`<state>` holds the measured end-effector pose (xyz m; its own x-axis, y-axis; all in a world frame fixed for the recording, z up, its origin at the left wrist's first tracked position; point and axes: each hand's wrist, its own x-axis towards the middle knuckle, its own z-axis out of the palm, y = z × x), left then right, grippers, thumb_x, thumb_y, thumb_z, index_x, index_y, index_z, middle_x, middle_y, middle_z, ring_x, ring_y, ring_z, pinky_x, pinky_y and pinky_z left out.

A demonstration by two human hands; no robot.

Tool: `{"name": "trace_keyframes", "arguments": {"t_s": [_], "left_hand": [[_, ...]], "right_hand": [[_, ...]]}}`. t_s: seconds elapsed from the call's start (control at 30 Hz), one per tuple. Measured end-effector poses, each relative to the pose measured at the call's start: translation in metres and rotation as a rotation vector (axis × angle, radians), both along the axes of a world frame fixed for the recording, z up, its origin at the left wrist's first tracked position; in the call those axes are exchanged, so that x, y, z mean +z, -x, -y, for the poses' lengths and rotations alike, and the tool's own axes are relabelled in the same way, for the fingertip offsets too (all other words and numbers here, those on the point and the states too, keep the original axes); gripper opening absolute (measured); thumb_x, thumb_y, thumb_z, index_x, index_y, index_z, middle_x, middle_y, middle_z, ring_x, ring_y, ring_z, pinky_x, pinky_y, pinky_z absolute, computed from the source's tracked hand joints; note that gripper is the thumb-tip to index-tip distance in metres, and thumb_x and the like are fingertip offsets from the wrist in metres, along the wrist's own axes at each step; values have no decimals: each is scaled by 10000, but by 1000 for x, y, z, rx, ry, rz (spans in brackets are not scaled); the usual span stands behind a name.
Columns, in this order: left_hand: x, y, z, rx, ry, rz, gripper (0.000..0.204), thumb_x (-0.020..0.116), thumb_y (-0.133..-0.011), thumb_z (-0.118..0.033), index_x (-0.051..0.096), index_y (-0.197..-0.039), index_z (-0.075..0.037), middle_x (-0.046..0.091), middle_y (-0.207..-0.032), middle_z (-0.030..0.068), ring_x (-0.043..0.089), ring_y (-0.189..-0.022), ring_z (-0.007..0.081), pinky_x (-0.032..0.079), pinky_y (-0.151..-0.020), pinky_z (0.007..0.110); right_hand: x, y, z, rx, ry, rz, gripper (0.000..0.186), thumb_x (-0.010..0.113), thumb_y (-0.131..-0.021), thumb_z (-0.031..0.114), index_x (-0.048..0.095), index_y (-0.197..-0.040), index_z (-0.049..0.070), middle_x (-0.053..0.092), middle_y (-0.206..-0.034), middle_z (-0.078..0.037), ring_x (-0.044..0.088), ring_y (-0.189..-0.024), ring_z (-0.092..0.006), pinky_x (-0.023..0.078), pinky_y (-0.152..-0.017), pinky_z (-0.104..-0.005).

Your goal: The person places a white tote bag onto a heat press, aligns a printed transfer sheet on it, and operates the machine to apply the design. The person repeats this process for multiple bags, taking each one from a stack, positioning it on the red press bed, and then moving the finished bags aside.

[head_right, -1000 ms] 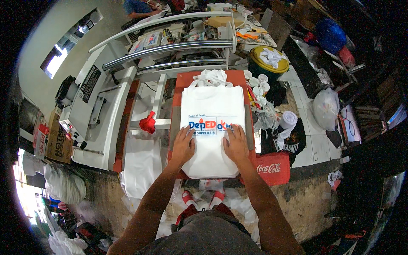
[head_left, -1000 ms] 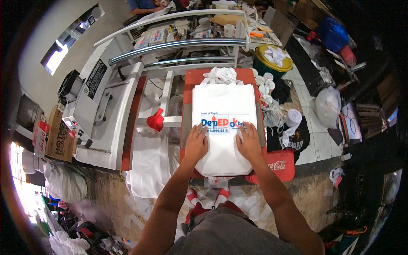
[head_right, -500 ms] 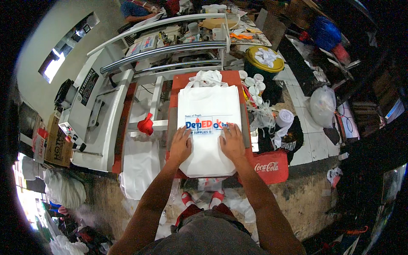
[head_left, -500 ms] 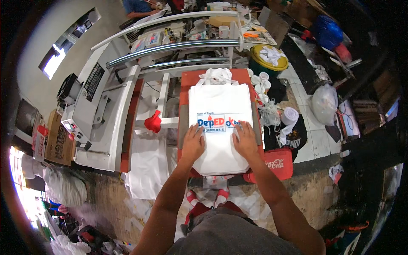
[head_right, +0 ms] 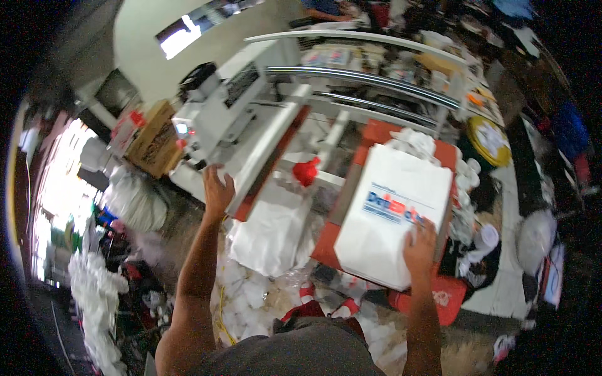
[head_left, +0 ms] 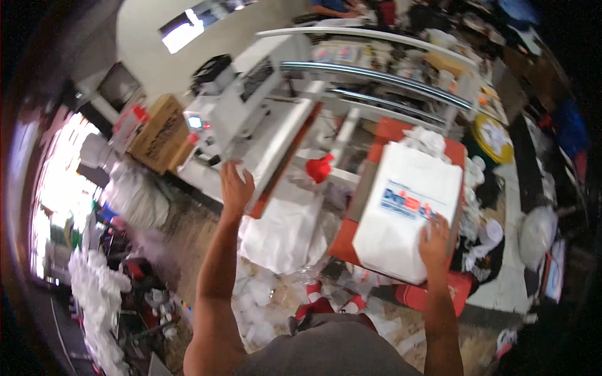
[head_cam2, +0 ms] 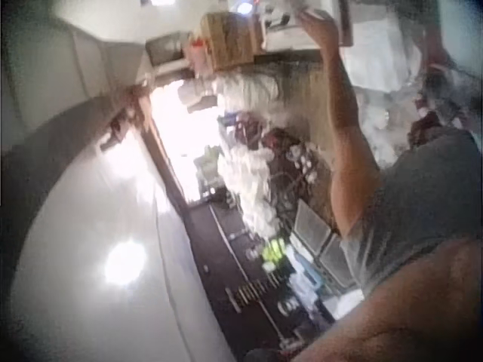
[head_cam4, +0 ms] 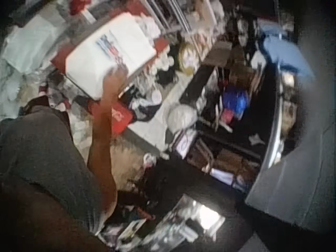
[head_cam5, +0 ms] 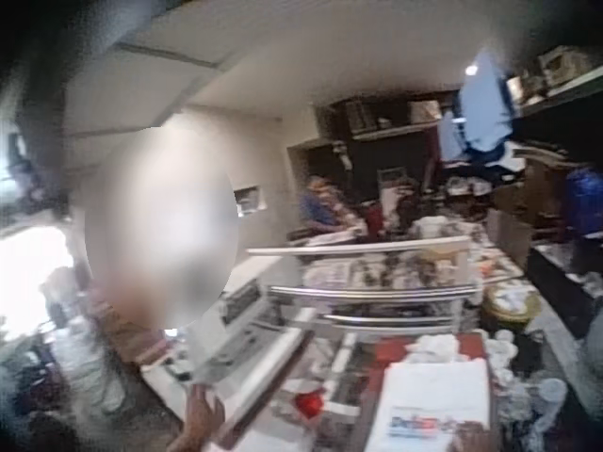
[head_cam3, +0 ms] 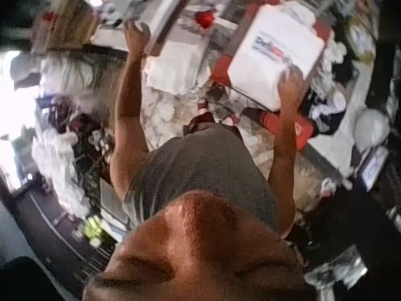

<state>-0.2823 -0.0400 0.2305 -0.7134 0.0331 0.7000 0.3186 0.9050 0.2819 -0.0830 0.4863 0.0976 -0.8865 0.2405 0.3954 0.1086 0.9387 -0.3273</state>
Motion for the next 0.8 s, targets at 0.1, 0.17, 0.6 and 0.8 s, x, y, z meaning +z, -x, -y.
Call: {"name": "trace_keyframes", "arguments": {"t_s": [0.1, 0.17, 0.6, 0.8], "left_hand": [[14, 35, 103, 274, 182, 27, 412, 649, -780, -124, 566, -1158, 17, 574, -1157, 230, 537, -1130, 425, 438, -986, 483], [14, 55, 110, 312, 271, 242, 461, 657, -798, -202, 568, -1203, -1, 565, -1263, 239, 523, -1214, 418, 451, -1015, 497], [30, -6, 42, 214, 603, 387, 346, 591, -936, -394, 621, -1035, -65, 611, -1075, 126, 539, -1123, 381, 425, -901, 555], [30, -52, -23, -207, 558, 86, 220, 678, -896, -259, 612, -971, -63, 641, -1042, 124, 546, -1080, 381, 406, -910, 541]], "right_hand": [[-4, 2, 14, -15, 10, 18, 430, 603, -926, 185, 577, -1289, -44, 491, -1412, -237, 402, -1359, -431, 325, -1146, -513], [-7, 2, 7, -9, -41, 11, 426, 600, -921, 177, 579, -1285, -44, 501, -1397, -241, 420, -1344, -424, 337, -1136, -512], [-4, 1, -2, -25, 11, 5, 453, 603, -927, 257, 596, -1284, -22, 491, -1424, -201, 411, -1352, -422, 353, -1140, -486], [-11, 2, 2, -34, 50, 2, 457, 620, -918, 235, 592, -1301, -12, 492, -1422, -205, 398, -1361, -427, 352, -1146, -477]]}}
